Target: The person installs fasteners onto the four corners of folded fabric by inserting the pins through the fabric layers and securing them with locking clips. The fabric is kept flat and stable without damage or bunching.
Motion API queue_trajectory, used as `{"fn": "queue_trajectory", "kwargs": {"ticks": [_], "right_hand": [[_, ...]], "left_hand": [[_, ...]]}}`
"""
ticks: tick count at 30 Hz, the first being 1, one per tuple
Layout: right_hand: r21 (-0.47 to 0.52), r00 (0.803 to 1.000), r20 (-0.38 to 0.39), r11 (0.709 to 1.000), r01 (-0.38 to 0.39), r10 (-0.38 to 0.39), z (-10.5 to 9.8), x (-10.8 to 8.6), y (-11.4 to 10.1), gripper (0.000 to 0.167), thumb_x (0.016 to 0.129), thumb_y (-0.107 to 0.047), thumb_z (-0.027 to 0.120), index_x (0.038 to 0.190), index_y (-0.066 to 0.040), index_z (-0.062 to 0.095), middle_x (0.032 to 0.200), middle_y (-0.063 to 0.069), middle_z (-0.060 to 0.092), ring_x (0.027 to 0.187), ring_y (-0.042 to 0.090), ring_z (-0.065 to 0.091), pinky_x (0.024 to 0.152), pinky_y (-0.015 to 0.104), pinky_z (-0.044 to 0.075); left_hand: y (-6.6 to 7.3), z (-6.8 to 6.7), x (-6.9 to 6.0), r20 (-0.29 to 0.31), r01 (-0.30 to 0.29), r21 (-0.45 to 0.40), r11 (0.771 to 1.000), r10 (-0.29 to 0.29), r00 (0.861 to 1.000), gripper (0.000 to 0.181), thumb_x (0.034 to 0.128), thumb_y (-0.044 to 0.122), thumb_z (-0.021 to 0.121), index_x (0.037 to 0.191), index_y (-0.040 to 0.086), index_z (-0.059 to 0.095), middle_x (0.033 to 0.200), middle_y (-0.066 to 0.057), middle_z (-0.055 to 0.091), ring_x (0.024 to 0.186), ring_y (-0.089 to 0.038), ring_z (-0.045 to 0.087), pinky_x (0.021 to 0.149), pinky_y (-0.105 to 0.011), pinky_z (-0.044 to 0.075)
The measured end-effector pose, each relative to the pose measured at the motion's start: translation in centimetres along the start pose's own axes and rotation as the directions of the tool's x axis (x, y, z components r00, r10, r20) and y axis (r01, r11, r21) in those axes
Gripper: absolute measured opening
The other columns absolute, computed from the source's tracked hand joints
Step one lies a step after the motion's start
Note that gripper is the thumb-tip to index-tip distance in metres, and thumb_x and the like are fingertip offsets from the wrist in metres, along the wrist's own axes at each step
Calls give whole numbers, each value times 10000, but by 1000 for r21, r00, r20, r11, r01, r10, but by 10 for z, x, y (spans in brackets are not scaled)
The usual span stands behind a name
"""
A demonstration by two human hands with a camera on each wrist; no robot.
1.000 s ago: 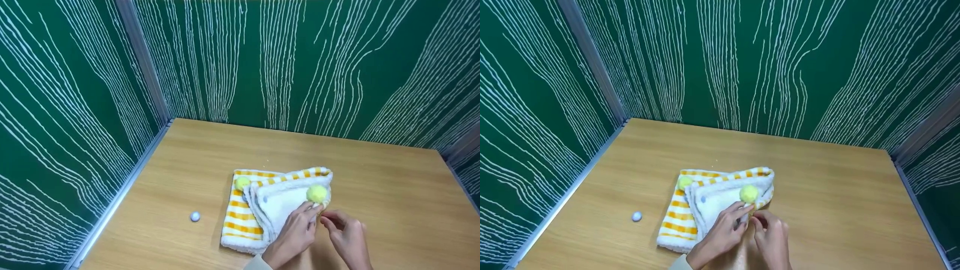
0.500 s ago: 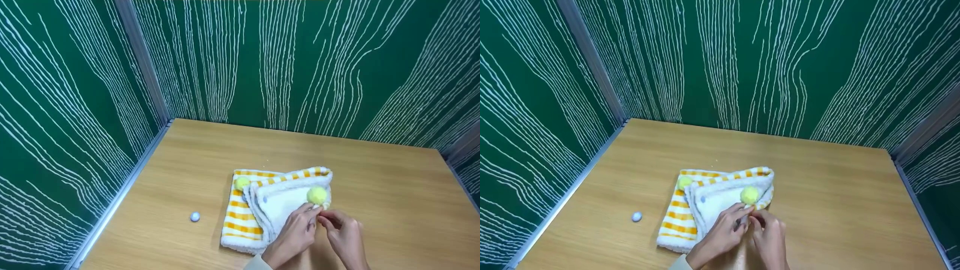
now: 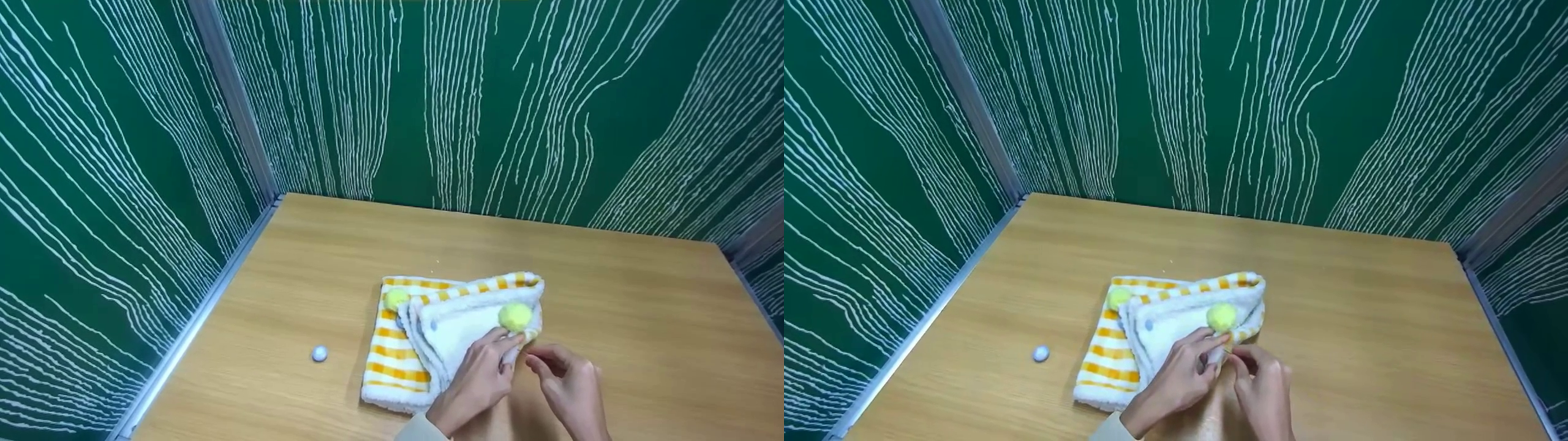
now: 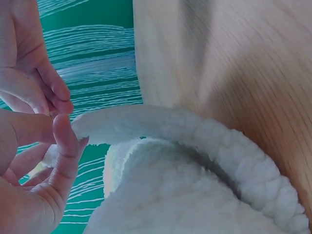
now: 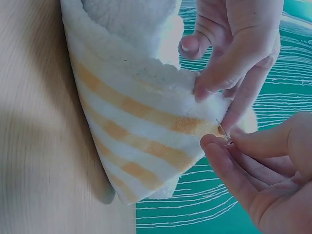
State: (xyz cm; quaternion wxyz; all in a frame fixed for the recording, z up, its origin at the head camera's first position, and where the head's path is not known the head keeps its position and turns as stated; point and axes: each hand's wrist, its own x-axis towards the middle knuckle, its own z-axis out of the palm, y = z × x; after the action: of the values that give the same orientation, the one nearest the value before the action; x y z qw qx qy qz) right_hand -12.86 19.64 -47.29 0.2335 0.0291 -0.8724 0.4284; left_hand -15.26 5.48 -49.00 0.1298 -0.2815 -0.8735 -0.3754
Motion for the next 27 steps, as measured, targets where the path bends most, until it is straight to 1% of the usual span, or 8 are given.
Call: {"fn": "queue_trajectory", "kwargs": {"ticks": [5, 8, 13, 17, 20, 22, 25, 27], "right_hand": [[12, 1000, 21, 1000, -12, 12, 7, 1, 0, 135, 718, 97, 749, 774, -23, 724, 731, 78, 701, 625, 73, 631, 557, 103, 470], [15, 1000, 15, 1000, -10, 10, 9, 1, 1, 134, 712, 110, 746, 779, -4, 719, 729, 93, 699, 621, 61, 626, 555, 102, 473], [31, 1000, -3, 1000, 5, -5, 10, 0, 3, 131, 709, 101, 753, 770, -7, 712, 718, 78, 695, 614, 13, 610, 546, 104, 474], [52, 1000, -18, 999, -4, 5, 9, -1, 3, 130, 712, 103, 749, 793, 7, 717, 746, 103, 699, 622, -28, 605, 551, 105, 483], [64, 999, -28, 998, -19, 21, 10, -1, 2, 121, 719, 103, 743, 807, 25, 717, 766, 122, 700, 643, -24, 610, 568, 102, 488], [75, 999, -31, 997, -35, 38, 11, -1, 0, 110, 728, 90, 744, 815, 32, 711, 775, 125, 700, 663, -2, 619, 586, 104, 493], [97, 997, -36, 993, -68, 71, 12, -1, -3, 134, 731, 66, 754, 839, 37, 680, 794, 133, 690, 682, 22, 628, 601, 108, 498], [120, 995, -43, 990, -81, 87, 13, -1, -4, 192, 720, 70, 759, 865, 38, 638, 805, 138, 676, 680, 31, 633, 601, 117, 503]], "left_hand": [[2, 1, 2, 15, -41, -4, 999, 41, 999, 462, 788, -50, 613, 1235, 68, 624, 1187, 16, 588, 1047, -7, 527, 875, -77, 386], [4, 1, 2, 24, -52, 9, 999, 52, 998, 459, 789, -49, 605, 1234, 59, 623, 1170, 24, 589, 979, 19, 523, 830, -51, 382], [5, 1, 2, 3, -56, 23, 998, 56, 998, 465, 772, -42, 611, 1223, 66, 635, 1123, 29, 598, 867, 21, 494, 754, -30, 370], [4, 2, 2, -21, -67, 2, 998, 67, 998, 480, 763, -21, 639, 1231, 87, 632, 1081, 38, 611, 861, 20, 500, 771, -40, 371], [3, 2, 1, -36, -86, -20, 996, 85, 996, 513, 769, -11, 656, 1268, 94, 597, 1088, 28, 623, 912, 10, 522, 818, -59, 382], [2, 0, 1, -37, -99, -26, 995, 98, 994, 557, 770, -7, 665, 1307, 99, 559, 1078, 23, 628, 913, 7, 526, 823, -62, 384], [1, -2, 3, -18, -103, -36, 994, 103, 995, 632, 766, -2, 670, 1362, 115, 498, 1068, 26, 627, 861, 5, 511, 776, -45, 371], [2, -4, 4, 1, -93, -34, 995, 93, 996, 671, 761, 9, 668, 1387, 136, 464, 1011, 42, 630, 796, 5, 513, 724, -31, 359]]}}
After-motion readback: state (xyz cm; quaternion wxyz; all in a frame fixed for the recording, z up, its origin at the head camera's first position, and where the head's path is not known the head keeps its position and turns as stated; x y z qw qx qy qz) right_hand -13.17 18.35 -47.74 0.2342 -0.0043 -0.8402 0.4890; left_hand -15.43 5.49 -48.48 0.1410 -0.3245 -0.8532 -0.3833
